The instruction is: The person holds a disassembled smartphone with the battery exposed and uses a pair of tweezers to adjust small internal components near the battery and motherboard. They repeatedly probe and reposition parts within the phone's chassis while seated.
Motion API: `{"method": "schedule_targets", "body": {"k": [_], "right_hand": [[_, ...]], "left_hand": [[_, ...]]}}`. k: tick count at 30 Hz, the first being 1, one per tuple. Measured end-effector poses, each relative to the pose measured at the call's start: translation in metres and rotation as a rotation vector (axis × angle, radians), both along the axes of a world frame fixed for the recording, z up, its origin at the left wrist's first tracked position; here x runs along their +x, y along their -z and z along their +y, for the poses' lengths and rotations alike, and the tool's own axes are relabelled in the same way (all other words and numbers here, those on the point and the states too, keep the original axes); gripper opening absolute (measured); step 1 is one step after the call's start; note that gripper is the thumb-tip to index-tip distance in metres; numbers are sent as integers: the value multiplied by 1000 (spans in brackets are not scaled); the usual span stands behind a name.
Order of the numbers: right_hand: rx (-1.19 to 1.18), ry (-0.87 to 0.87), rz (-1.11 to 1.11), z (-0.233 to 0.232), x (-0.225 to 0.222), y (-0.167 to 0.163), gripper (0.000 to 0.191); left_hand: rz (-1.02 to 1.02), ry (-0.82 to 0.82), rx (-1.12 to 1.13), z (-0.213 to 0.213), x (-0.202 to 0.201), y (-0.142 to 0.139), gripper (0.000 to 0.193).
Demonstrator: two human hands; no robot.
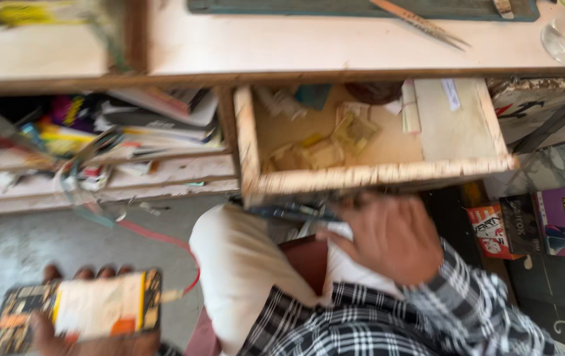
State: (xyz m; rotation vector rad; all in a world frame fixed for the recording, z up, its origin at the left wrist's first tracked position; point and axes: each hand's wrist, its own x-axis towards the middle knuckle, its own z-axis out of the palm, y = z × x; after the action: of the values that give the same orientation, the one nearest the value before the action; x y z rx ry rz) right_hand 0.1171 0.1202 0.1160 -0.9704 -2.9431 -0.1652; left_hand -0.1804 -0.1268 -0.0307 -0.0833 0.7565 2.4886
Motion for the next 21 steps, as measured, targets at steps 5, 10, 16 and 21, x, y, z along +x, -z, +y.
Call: {"method": "schedule_targets", "body": {"k": [5,10,16,21], "right_hand": [[-283,55,-258,21,10,-2,52],[-377,-158,-137,38,17,-5,61],[-808,-427,105,92,52,-62,39],[-602,160,-810,146,15,-69,40]], "left_hand": [[-206,128,180,2,-31,38,55],[-347,176,277,13,-40,67,54],[-413,213,369,-9,-47,80,54],[-411,239,431,-37,-58,82,53]]}}
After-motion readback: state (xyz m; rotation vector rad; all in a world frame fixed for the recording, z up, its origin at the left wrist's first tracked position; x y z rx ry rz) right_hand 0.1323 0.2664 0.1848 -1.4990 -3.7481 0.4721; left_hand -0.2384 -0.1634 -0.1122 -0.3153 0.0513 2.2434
